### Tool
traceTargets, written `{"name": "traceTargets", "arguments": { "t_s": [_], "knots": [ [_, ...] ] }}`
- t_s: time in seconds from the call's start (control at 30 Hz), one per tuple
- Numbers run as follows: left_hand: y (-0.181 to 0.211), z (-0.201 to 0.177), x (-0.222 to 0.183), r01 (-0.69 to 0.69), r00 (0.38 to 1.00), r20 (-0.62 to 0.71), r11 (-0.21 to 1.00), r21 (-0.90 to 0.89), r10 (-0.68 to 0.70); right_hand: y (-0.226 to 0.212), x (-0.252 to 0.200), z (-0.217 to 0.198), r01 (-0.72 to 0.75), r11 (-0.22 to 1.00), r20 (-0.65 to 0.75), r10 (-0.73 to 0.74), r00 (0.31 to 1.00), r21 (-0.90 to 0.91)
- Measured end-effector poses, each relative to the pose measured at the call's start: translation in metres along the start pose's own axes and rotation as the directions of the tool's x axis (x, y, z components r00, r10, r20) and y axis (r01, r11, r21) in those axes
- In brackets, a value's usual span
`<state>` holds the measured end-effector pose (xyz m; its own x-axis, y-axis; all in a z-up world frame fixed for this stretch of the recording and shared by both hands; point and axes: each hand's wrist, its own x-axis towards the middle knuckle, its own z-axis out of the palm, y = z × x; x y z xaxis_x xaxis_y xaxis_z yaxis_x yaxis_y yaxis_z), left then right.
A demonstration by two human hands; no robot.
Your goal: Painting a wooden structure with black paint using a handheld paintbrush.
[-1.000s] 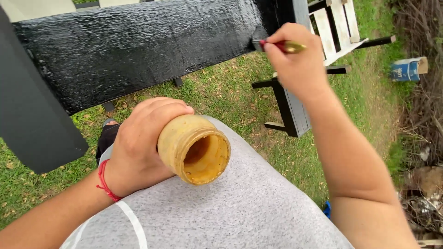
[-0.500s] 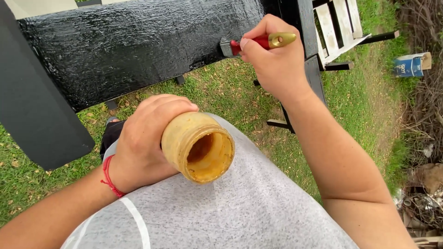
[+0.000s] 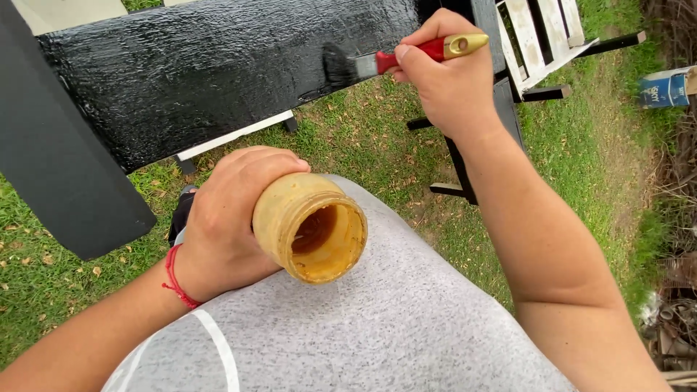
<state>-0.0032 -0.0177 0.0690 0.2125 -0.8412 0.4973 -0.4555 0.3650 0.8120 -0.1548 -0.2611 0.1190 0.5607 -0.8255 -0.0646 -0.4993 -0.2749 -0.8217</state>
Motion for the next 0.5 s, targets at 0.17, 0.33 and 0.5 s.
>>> {"name": "traceTargets", "arguments": {
  "t_s": [0.17,0.33,0.5],
  "knots": [
    [0.001,-0.001,0.000,-0.008,1.000,0.004,1.000,0.016,0.008,0.016,0.010,-0.025,0.095,0.915,-0.027,-0.115,0.993,-0.393],
    [0.003,-0.001,0.000,-0.015,1.000,-0.002,1.000,0.003,0.015,0.027,0.024,-0.059,0.114,0.825,-0.023,-0.152,0.988,-0.553],
    [0.004,-0.003,-0.003,0.007,1.000,-0.017,1.000,0.029,-0.007,0.024,0.037,-0.057,0.312,0.636,0.060,-0.385,0.921,-0.706]
  ]
}}
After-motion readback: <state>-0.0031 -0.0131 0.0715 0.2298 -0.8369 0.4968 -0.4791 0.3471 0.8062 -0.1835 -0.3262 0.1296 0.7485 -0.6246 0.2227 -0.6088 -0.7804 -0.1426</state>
